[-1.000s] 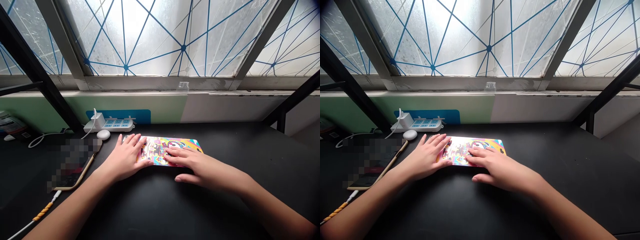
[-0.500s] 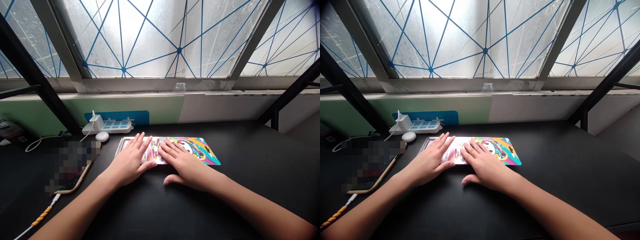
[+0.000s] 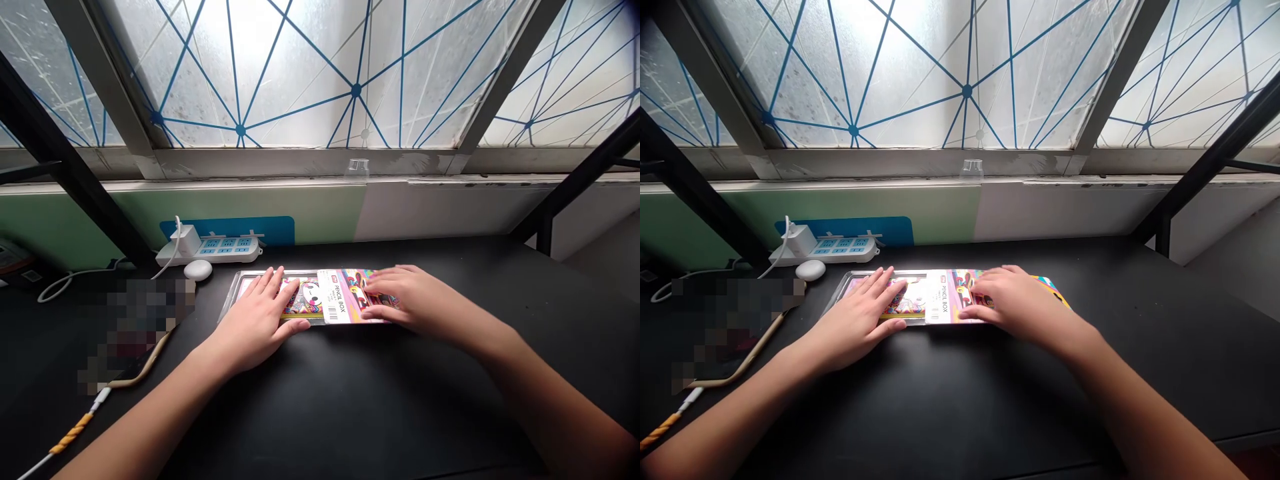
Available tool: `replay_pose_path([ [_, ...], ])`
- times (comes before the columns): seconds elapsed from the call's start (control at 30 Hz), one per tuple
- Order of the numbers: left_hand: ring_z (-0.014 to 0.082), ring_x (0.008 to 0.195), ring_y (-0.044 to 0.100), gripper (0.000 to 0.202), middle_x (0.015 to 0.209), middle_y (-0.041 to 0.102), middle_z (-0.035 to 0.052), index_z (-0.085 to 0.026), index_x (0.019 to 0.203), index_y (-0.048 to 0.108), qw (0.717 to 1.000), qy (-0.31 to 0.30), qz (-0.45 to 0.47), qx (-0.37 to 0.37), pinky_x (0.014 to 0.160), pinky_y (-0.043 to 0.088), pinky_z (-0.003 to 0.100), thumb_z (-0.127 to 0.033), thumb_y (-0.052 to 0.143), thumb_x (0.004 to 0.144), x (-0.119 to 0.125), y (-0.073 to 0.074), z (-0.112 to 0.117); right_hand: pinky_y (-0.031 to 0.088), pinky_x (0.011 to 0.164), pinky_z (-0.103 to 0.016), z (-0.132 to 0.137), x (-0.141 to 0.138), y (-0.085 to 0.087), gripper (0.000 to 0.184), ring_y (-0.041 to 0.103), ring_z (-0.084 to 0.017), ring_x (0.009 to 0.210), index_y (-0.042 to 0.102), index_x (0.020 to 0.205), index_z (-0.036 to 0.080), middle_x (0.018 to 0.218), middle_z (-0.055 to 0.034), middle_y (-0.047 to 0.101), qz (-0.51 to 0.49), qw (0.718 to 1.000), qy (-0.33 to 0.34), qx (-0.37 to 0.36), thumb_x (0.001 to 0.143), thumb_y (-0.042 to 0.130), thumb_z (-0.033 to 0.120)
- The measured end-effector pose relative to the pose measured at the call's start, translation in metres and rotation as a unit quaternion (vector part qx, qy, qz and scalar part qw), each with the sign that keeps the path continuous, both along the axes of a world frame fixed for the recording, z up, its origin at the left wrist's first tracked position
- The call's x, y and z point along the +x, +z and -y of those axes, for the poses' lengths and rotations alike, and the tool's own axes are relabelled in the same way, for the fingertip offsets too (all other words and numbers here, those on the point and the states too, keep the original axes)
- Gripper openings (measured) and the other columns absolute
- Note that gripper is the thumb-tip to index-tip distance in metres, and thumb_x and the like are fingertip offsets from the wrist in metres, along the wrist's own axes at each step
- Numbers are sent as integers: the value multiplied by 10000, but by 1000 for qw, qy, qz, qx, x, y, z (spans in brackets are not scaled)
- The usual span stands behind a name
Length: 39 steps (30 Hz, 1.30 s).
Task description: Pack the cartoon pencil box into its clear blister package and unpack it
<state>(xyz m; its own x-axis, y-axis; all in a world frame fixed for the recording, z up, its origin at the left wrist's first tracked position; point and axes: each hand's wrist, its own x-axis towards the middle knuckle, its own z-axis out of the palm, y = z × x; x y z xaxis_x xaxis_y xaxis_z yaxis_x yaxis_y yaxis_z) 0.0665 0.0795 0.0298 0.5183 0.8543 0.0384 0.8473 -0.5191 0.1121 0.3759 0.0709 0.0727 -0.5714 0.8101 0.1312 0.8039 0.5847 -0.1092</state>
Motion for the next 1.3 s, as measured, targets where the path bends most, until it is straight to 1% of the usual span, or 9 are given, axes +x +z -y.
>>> replay_pose_path([
  [0.07,366,1565,132,835,1694,176,179,-225,1598,348,1000,3,-1,-1,1222,242,580,-766,268,967,1,0,1,449,1087,-573,1,-14,-10,599,558,-381,1330,636,1372,234,1464,-156,599,-12,999,11,43,913,620,620],
  [0.17,359,1568,130,821,1699,168,159,-245,1601,343,1000,6,7,-5,1223,237,577,-765,275,968,-1,0,-2,346,1186,-595,5,-37,-27,786,373,-376,1484,420,1554,193,1614,-179,401,-9,998,53,28,914,637,594],
  [0.3,314,1576,139,719,1703,189,89,-297,1580,377,999,13,20,-35,1230,212,581,-711,268,1002,-16,4,-15,251,1236,-596,4,-40,-41,624,237,-315,1546,308,1607,246,1668,-112,297,7,998,65,-19,1022,510,320],
  [0.47,297,1581,123,704,1705,192,63,-299,1562,409,995,55,43,-69,1245,165,568,-703,268,1003,-38,9,-31,332,1219,-534,-10,-11,-39,670,295,-275,1529,311,1603,322,1674,-38,294,1,999,37,-19,976,417,112],
  [0.7,298,1580,123,665,1701,200,92,-268,1574,394,995,67,41,-58,1241,166,572,-627,258,1031,-37,8,-30,434,1181,-388,-17,19,-11,817,520,-210,1398,468,1531,267,1547,-14,525,-35,996,-16,82,787,395,-64],
  [0.87,305,1566,184,563,1676,267,124,-252,1541,453,994,73,72,-29,1222,206,602,-481,268,1061,-33,5,-28,465,1137,-529,26,-31,5,646,556,-308,1362,579,1430,127,1485,-140,577,5,983,4,185,844,371,-49],
  [1.07,326,1549,236,525,1644,331,159,-211,1506,503,994,82,77,0,1192,279,614,-411,311,1060,-21,-1,-20,582,893,-583,105,-116,-35,500,688,-407,1133,596,1370,13,1341,-252,659,33,957,183,222,946,355,128],
  [1.17,332,1549,237,535,1644,332,170,-202,1520,486,995,75,69,13,1195,280,599,-415,292,1068,-16,-3,-17,579,868,-552,108,-136,-56,492,678,-415,1134,579,1351,-37,1303,-290,671,24,955,220,198,980,378,217],
  [1.3,354,1523,306,504,1619,394,162,-222,1499,515,996,57,50,51,1170,330,583,-390,309,1071,-14,-6,-16,434,1128,-527,73,-150,-62,576,495,-368,1383,492,1456,57,1484,-215,558,-45,977,198,59,1027,396,430],
])
